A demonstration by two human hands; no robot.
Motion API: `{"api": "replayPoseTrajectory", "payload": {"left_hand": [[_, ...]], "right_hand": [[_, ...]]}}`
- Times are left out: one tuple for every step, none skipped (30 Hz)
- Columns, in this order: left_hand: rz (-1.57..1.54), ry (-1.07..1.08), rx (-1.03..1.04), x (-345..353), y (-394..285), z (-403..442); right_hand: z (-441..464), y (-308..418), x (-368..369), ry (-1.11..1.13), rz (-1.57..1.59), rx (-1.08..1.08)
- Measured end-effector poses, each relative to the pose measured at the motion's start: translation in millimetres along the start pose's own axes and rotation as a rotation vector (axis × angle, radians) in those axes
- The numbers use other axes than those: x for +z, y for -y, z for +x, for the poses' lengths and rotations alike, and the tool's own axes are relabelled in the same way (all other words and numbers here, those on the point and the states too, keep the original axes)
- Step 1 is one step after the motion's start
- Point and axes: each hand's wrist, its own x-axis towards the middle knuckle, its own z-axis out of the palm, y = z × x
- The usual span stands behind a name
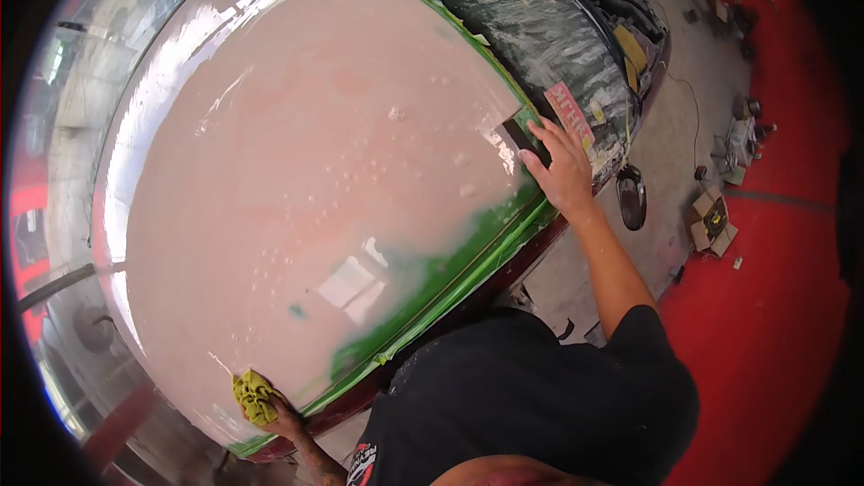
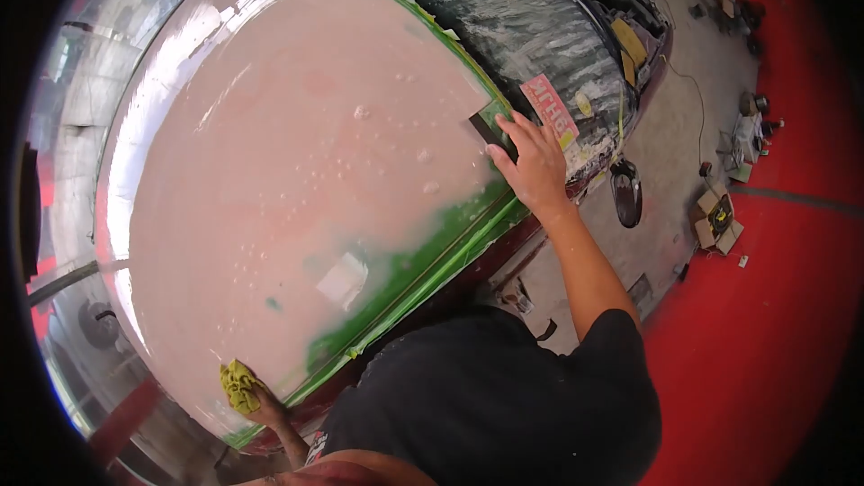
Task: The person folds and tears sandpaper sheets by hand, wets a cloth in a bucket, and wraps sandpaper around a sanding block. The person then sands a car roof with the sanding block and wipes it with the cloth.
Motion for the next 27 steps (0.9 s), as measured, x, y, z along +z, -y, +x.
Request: {"api": "replayPoseTrajectory", "payload": {"left_hand": [[0.005,0.002,-0.006,-2,5,0],[0.011,-0.002,-0.037,-4,9,0],[0.016,-0.011,-0.071,-4,12,-1],[0.019,-0.019,-0.079,-3,12,-3],[0.036,-0.025,-0.063,-3,12,-3],[0.052,-0.029,-0.048,-4,12,-3],[0.056,-0.038,-0.058,-4,9,-3],[0.072,-0.036,-0.016,-4,6,-4],[0.090,-0.032,0.025,-4,5,-6],[0.096,-0.042,0.014,-4,7,-7],[0.082,-0.039,0.010,-5,11,-8],[0.067,-0.036,0.007,-6,15,-8],[0.071,-0.043,-0.001,-7,20,-9],[0.030,-0.044,-0.008,-8,25,-11],[-0.012,-0.045,-0.013,-9,29,-12],[-0.008,-0.053,-0.017,-11,29,-13],[0.067,-0.054,0.024,-12,28,-13],[0.140,-0.055,0.067,-12,27,-12],[0.139,-0.065,0.069,-11,27,-12],[0.077,-0.054,-0.012,-10,26,-13],[0.012,-0.042,-0.091,-9,24,-14],[0.008,-0.045,-0.085,-7,18,-12],[0.057,-0.026,-0.051,-9,12,-10],[0.102,-0.005,-0.023,-10,7,-10],[0.090,-0.001,-0.029,-7,5,-10],[0.136,-0.018,-0.003,-7,4,-9],[0.181,-0.031,0.022,-7,4,-10]], "right_hand": [[4,0,3,0.008,0.000,-0.002],[14,2,7,-0.020,-0.016,-0.022],[28,6,11,-0.049,-0.030,-0.047],[47,11,17,-0.045,-0.027,-0.058],[71,16,25,-0.044,-0.006,-0.070],[94,21,32,-0.042,0.015,-0.082],[116,27,39,-0.037,0.018,-0.094],[140,34,46,-0.037,0.034,-0.124],[163,42,54,-0.035,0.051,-0.154],[185,50,62,-0.027,0.056,-0.168],[206,57,70,-0.023,0.043,-0.176],[227,63,80,-0.018,0.029,-0.182],[252,66,93,-0.011,0.017,-0.191],[276,70,105,-0.004,0.005,-0.200],[297,81,111,0.027,-0.010,-0.176],[317,94,115,0.056,-0.024,-0.151],[340,106,122,0.080,-0.033,-0.138],[362,117,129,0.100,-0.042,-0.124],[382,129,137,0.094,-0.036,-0.130],[401,139,144,0.115,0.017,-0.115],[416,144,146,0.136,0.069,-0.098],[425,141,149,0.128,0.071,-0.098],[426,134,157,0.148,0.031,-0.113],[423,126,159,0.172,-0.016,-0.130],[410,124,149,0.170,-0.030,-0.132],[385,115,141,0.142,-0.040,-0.140],[355,105,128,0.115,-0.053,-0.145]]}}
